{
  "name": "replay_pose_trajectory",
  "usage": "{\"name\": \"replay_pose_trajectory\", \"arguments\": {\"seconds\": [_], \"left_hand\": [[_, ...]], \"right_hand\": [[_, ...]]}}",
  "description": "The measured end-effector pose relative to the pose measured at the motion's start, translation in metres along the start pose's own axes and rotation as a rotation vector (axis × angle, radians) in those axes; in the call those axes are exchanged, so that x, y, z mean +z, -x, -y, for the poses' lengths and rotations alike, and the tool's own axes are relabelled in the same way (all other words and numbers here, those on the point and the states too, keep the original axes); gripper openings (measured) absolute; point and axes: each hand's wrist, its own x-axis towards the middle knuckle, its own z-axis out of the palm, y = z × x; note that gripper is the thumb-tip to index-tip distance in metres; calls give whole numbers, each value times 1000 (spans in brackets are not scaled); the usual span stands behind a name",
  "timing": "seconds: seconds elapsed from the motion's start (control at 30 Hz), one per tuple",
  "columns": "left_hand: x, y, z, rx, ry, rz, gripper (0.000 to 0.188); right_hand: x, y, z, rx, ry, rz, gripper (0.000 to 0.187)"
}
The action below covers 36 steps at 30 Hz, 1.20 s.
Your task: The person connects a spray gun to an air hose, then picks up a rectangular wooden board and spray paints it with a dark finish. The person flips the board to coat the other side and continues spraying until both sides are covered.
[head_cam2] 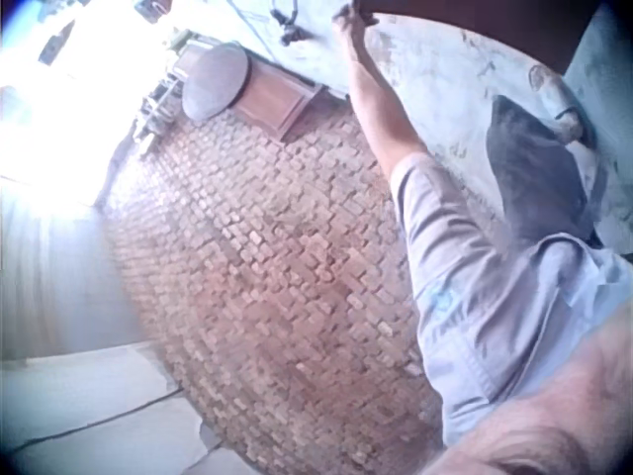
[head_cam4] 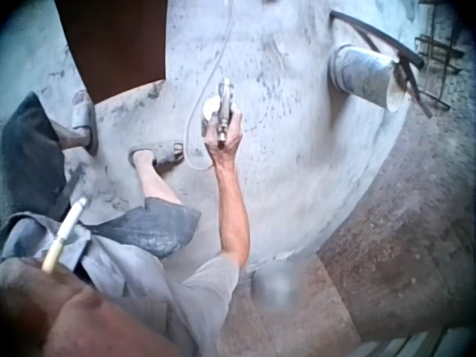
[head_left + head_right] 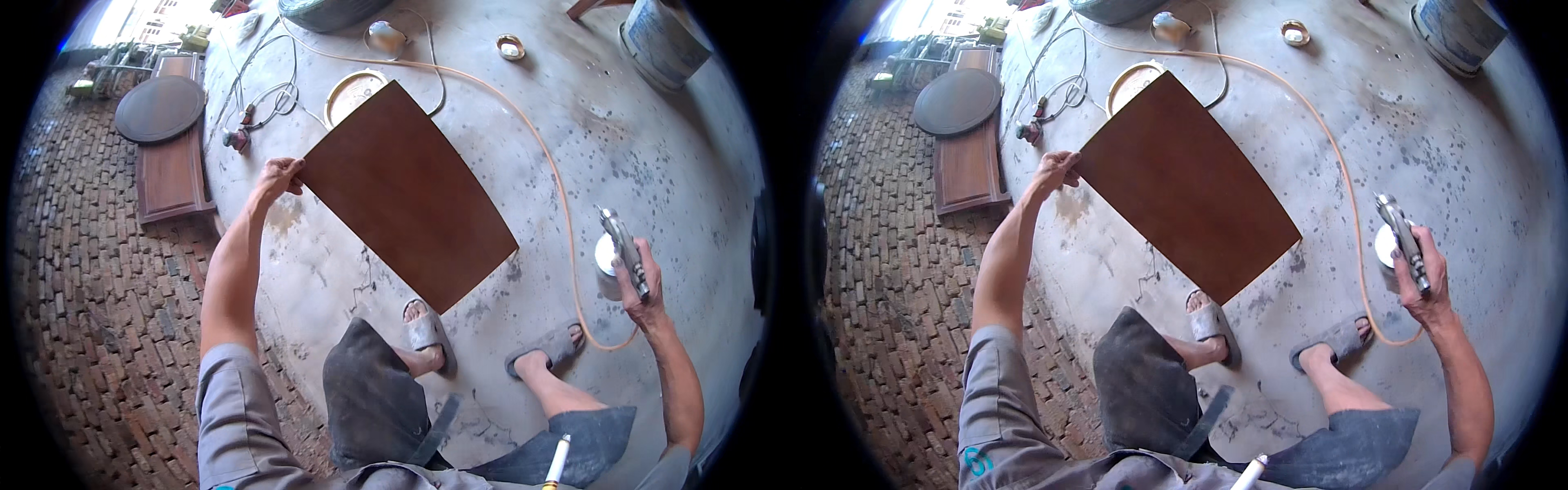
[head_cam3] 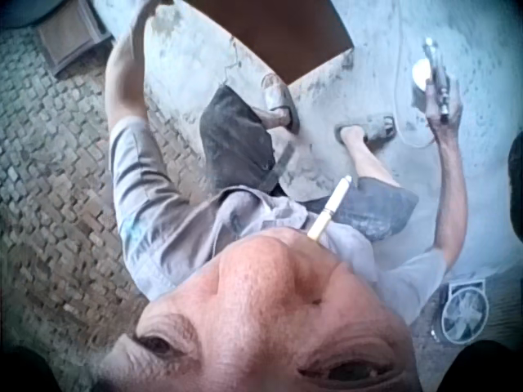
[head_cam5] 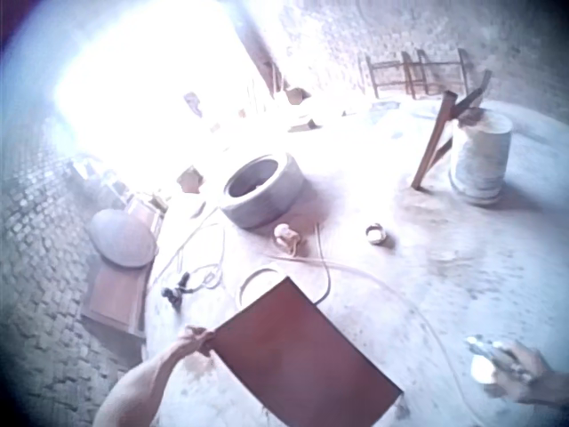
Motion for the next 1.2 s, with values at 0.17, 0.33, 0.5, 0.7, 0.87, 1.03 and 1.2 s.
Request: {"name": "replay_pose_trajectory", "arguments": {"seconds": [0.17,0.33,0.5,0.7,0.87,1.03,1.2], "left_hand": [[12,-71,41,23,-6,-84,39],[41,-123,57,123,62,-140,37],[66,-130,78,142,178,-217,41],[93,-109,70,269,-370,-895,41],[148,-76,100,821,-512,-928,57],[157,-91,93,748,-540,-887,70],[139,-123,71,815,-600,-915,78]], "right_hand": [[67,-38,29,51,-226,-25,33],[123,-66,45,24,-458,-21,45],[163,-89,58,-92,-349,0,44],[169,-100,85,-215,-258,-22,45],[198,-111,102,-136,-261,63,43],[216,-127,106,-91,-296,130,42],[227,-126,110,-259,-267,234,46]]}}
